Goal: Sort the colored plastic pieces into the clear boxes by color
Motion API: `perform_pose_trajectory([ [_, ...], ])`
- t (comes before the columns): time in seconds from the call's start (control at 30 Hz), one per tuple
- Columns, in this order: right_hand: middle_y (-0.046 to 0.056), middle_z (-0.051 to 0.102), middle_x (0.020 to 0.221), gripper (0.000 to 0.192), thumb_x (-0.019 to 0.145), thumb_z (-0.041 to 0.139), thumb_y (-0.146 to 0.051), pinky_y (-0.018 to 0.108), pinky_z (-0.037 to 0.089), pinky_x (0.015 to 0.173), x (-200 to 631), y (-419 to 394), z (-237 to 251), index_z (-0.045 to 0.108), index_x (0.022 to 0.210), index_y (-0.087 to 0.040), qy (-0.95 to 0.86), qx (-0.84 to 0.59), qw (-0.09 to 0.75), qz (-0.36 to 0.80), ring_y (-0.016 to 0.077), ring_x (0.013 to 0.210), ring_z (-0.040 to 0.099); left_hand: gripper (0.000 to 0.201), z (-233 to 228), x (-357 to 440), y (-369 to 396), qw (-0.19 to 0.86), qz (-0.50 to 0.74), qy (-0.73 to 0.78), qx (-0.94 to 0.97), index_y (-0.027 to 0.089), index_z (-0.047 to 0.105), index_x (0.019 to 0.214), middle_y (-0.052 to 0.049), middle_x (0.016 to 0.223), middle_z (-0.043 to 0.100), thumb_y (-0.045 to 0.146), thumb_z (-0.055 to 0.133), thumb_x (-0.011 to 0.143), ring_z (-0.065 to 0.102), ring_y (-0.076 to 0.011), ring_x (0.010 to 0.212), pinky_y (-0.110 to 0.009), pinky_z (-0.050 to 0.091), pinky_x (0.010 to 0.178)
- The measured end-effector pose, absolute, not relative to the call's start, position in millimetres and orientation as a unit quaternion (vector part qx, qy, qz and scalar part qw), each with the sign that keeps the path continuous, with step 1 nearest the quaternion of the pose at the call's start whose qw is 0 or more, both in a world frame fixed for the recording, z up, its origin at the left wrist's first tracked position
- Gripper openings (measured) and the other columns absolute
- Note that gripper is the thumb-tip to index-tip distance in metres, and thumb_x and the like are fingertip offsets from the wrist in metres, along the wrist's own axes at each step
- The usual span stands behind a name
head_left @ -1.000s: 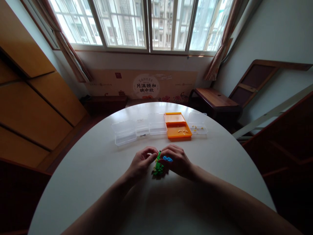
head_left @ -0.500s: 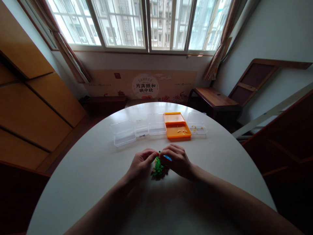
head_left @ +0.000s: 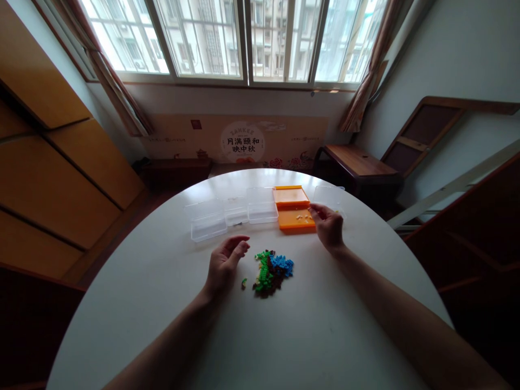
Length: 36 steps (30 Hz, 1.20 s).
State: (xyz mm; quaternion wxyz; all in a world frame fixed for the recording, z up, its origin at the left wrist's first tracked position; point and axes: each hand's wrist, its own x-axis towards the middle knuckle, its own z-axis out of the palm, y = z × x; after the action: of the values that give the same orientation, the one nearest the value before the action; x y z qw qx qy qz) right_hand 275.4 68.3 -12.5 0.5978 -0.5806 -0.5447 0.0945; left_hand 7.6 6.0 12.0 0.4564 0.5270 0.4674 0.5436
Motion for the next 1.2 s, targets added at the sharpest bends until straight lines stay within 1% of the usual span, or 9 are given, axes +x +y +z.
perform_pose_trajectory([
  [0.1, 0.009, 0.073, 0.080, 0.029, 0.079, 0.061, -0.035, 0.030, 0.052, 0.064, 279.4, 70.1, -15.9, 0.072, 0.092, -0.013, -0.512, -0.582, 0.620, 0.115, 0.0176, 0.064, 0.063, 0.029, 6.3, 0.1, 12.6, 0.394, 0.535, 0.489, 0.566, 0.016, 0.066, 0.095, -0.003, 0.079, 0.065, 0.037, 0.064, 0.075, 0.059, -0.0152, 0.073, -0.027, 0.047, 0.067],
  [0.23, 0.007, 0.072, 0.081, 0.024, 0.079, 0.060, -0.033, 0.030, 0.052, 0.064, 271.3, 63.2, -16.7, 0.071, 0.090, -0.014, -0.528, -0.571, 0.616, 0.126, 0.0170, 0.065, 0.063, 0.012, 3.4, -5.4, 13.3, 0.257, 0.438, 0.505, 0.698, 0.018, 0.067, 0.084, -0.004, 0.083, 0.065, 0.024, 0.058, 0.077, 0.057, -0.0187, 0.082, -0.029, 0.046, 0.070],
  [0.33, 0.006, 0.071, 0.082, 0.020, 0.081, 0.058, -0.029, 0.029, 0.051, 0.063, 260.8, 53.9, -14.8, 0.071, 0.089, -0.016, -0.569, -0.553, 0.597, 0.117, 0.0155, 0.064, 0.062, 0.013, 3.0, -4.3, 9.9, 0.179, 0.368, 0.484, 0.773, 0.020, 0.068, 0.079, -0.004, 0.088, 0.064, 0.016, 0.055, 0.077, 0.054, -0.0208, 0.091, -0.033, 0.046, 0.078],
  [0.43, 0.004, 0.070, 0.079, 0.017, 0.083, 0.057, -0.026, 0.027, 0.049, 0.062, 251.3, 45.0, -11.8, 0.071, 0.086, -0.017, -0.610, -0.536, 0.575, 0.098, 0.0140, 0.062, 0.059, 0.014, 2.5, -1.6, 6.5, 0.131, 0.311, 0.477, 0.812, 0.022, 0.070, 0.085, -0.004, 0.092, 0.064, 0.019, 0.057, 0.080, 0.052, -0.0223, 0.095, -0.040, 0.043, 0.089],
  [0.5, 0.004, 0.069, 0.077, 0.015, 0.083, 0.057, -0.023, 0.027, 0.048, 0.061, 246.5, 40.6, -9.8, 0.070, 0.085, -0.018, -0.630, -0.524, 0.566, 0.087, 0.0134, 0.061, 0.058, 0.015, 2.0, -0.6, 4.9, 0.109, 0.283, 0.480, 0.824, 0.023, 0.071, 0.089, -0.004, 0.095, 0.064, 0.022, 0.058, 0.082, 0.052, -0.0234, 0.097, -0.042, 0.042, 0.089],
  [0.67, 0.002, 0.066, 0.076, 0.013, 0.084, 0.055, -0.019, 0.026, 0.047, 0.061, 239.5, 34.7, -8.8, 0.068, 0.085, -0.019, -0.670, -0.484, 0.556, 0.087, 0.0129, 0.061, 0.056, 0.014, 0.8, -0.5, 3.1, 0.074, 0.270, 0.475, 0.834, 0.024, 0.072, 0.088, -0.005, 0.096, 0.064, 0.022, 0.059, 0.083, 0.051, -0.0231, 0.097, -0.041, 0.041, 0.087],
  [0.77, 0.002, 0.065, 0.076, 0.013, 0.085, 0.054, -0.019, 0.026, 0.047, 0.061, 237.0, 32.9, -10.3, 0.068, 0.086, -0.019, -0.679, -0.475, 0.554, 0.089, 0.0124, 0.061, 0.055, 0.013, 0.4, -0.3, 3.8, 0.073, 0.274, 0.481, 0.830, 0.023, 0.070, 0.091, -0.005, 0.097, 0.064, 0.022, 0.061, 0.082, 0.052, -0.0231, 0.098, -0.040, 0.041, 0.089],
  [1.03, 0.002, 0.064, 0.072, 0.014, 0.086, 0.054, -0.018, 0.026, 0.047, 0.062, 230.5, 25.2, -6.7, 0.068, 0.085, -0.019, -0.716, -0.453, 0.529, 0.052, 0.0126, 0.060, 0.055, 0.011, 1.6, -0.3, 4.7, 0.081, 0.262, 0.476, 0.835, 0.022, 0.069, 0.085, -0.004, 0.095, 0.065, 0.023, 0.058, 0.085, 0.051, -0.0220, 0.095, -0.038, 0.039, 0.085],
  [1.2, 0.004, 0.068, 0.079, 0.016, 0.088, 0.052, -0.016, 0.027, 0.048, 0.068, 221.5, 17.1, -5.5, 0.067, 0.090, -0.020, -0.793, -0.373, 0.481, 0.032, 0.0148, 0.072, 0.061, 0.014, 3.9, -0.4, 5.4, 0.104, 0.272, 0.471, 0.833, 0.022, 0.069, 0.082, -0.005, 0.095, 0.066, 0.026, 0.056, 0.086, 0.051, -0.0228, 0.095, -0.039, 0.038, 0.085],
])
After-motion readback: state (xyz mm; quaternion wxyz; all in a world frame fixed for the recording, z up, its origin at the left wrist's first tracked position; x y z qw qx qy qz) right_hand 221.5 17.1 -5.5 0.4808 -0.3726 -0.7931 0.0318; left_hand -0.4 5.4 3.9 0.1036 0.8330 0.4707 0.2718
